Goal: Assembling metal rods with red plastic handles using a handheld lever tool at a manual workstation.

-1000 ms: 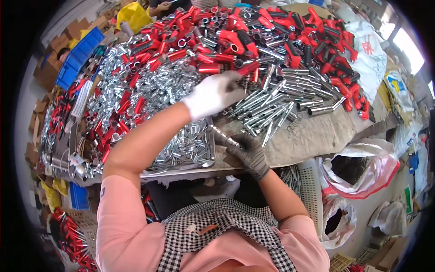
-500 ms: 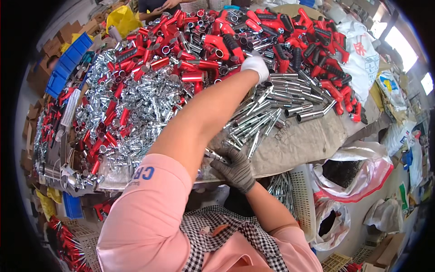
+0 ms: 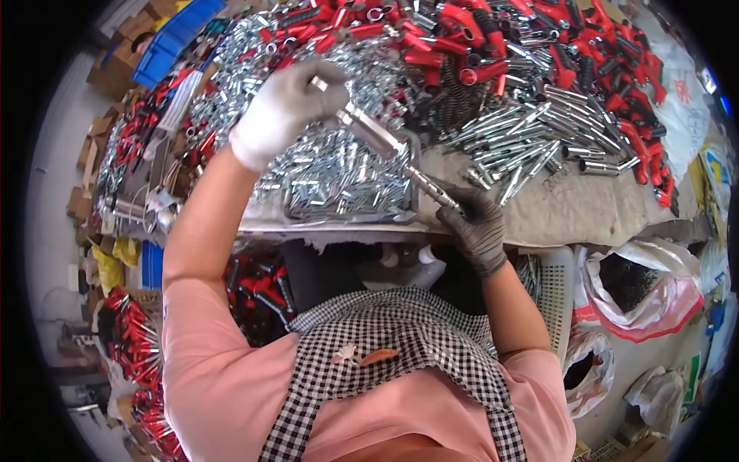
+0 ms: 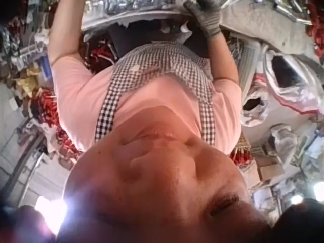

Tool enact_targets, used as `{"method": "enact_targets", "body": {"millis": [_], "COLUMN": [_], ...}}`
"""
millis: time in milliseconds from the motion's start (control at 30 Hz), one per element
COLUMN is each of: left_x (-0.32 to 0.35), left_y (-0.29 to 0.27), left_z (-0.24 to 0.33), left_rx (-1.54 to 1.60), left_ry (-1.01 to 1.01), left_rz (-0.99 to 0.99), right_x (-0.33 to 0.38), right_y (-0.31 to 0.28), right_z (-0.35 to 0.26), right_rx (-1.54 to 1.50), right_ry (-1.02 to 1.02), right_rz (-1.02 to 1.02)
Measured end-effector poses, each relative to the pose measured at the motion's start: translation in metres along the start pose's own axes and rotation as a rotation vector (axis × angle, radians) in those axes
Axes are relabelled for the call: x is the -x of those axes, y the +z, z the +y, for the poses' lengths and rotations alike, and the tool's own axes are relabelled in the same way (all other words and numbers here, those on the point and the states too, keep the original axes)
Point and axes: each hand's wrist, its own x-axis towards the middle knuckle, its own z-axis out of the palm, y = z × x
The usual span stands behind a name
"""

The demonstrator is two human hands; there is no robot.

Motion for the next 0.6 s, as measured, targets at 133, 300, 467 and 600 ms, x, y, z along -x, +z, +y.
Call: {"method": "enact_targets", "body": {"millis": [133,300,467,600], "left_x": [0.085,0.145,0.181,0.188], "left_y": [0.007,0.032,0.028,0.023], "left_z": [-0.039,-0.06,-0.091,-0.075], "left_rx": [0.278,0.393,0.484,0.589], "left_ry": [-0.14,-0.175,-0.098,-0.367], "left_rz": [0.09,0.25,0.056,-0.457], "right_x": [0.024,0.036,0.048,0.061], "right_y": [0.023,0.049,0.064,0.079], "right_z": [-0.024,-0.036,-0.046,-0.051], "right_rx": [0.21,0.478,0.271,0.298], "right_ry": [0.024,-0.159,0.078,0.187], "right_rz": [-0.118,-0.168,-0.301,-0.369]}}
